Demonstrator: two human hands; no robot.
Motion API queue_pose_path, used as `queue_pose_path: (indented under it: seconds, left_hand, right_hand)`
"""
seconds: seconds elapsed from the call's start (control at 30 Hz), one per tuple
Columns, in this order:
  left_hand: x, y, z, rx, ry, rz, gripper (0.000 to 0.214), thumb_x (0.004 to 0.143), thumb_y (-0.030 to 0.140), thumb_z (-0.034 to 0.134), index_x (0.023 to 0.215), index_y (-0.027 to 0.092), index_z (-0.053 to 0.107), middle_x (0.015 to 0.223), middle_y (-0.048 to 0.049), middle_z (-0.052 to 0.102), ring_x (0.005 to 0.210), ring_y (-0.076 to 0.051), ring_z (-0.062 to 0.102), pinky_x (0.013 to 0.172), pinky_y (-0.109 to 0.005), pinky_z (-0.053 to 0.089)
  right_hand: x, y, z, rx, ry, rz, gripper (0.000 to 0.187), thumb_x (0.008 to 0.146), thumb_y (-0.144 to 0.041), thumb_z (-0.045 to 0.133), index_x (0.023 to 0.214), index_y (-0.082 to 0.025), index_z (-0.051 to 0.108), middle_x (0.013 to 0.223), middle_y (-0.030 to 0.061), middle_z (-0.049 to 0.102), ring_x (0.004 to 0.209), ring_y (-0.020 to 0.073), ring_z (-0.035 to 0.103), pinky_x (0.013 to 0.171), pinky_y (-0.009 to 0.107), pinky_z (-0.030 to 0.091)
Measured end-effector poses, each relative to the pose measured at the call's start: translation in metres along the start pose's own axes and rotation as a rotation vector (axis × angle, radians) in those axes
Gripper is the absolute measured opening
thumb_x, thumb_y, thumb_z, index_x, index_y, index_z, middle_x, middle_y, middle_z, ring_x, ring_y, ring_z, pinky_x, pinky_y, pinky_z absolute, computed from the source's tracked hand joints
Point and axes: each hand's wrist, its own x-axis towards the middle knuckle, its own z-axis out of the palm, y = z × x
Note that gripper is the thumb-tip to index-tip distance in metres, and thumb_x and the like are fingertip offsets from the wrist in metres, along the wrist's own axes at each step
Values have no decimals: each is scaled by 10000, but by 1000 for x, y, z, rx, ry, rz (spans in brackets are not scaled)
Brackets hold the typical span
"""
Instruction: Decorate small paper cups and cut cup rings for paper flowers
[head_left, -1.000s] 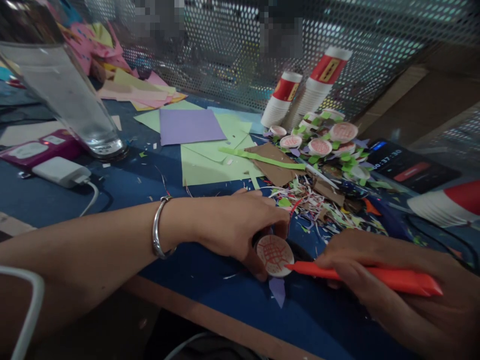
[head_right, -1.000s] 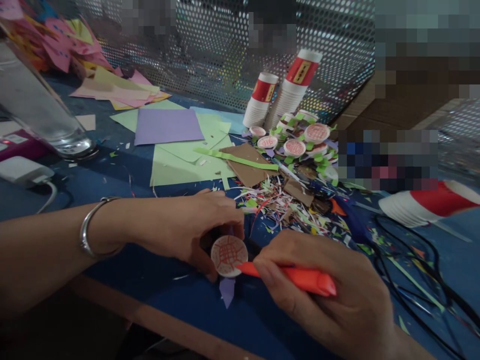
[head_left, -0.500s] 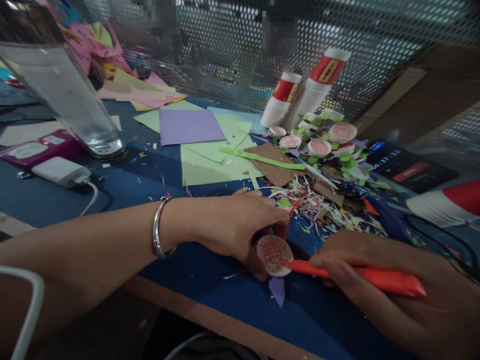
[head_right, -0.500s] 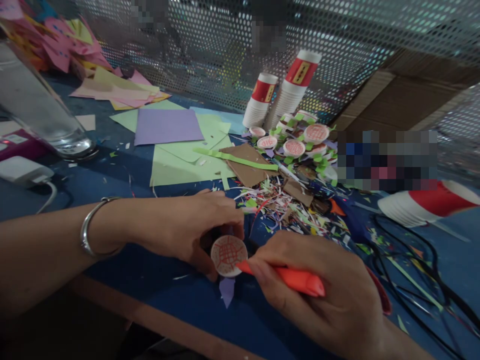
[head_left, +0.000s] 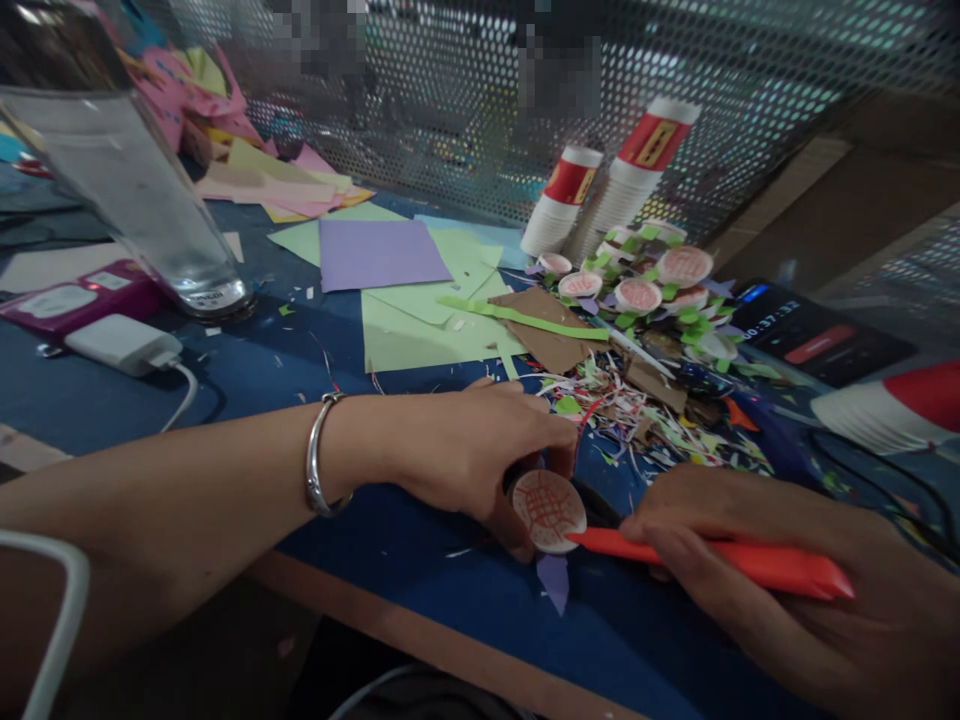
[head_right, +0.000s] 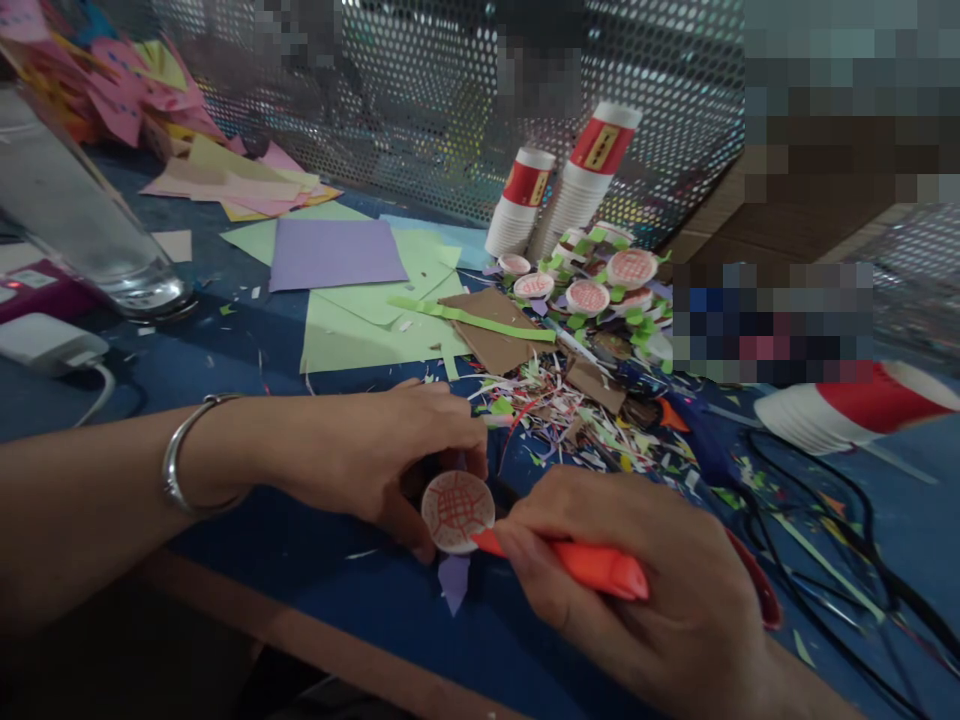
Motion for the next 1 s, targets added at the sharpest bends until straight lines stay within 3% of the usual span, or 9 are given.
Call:
queue_pose_path:
  seconds: [0.4, 0.67, 1.0]
  left_hand:
    - [0, 3, 0, 52, 22, 5, 548, 688, 425, 883, 1118, 196, 632, 1088, -45, 645, 1009, -243, 555, 818, -320, 361]
    - [-1, 1, 2, 50, 53, 41, 488, 723, 421, 843, 1086, 185, 620, 1098, -55, 649, 984, -231, 558, 836, -324, 374]
    - [-2, 4, 2, 44, 63, 51, 450, 720, 370, 832, 1065, 186, 611, 1127, -55, 637, 1010, -232, 547, 827, -325, 369]
  right_hand:
    - [4, 5, 2, 26, 18, -65, 171, 931, -202, 620, 784, -283, 650, 698, -52, 714, 565, 104, 656, 503, 203, 468]
    - [4, -3, 0, 7, 20, 20, 226, 954, -269, 593, 739, -278, 664, 608, -50, 655, 481, 103, 588, 500, 244, 464]
    - [5, -5, -1, -94, 54, -22, 228, 951, -236, 581, 733, -273, 637, 608, -53, 653, 488, 108, 597, 500, 247, 458]
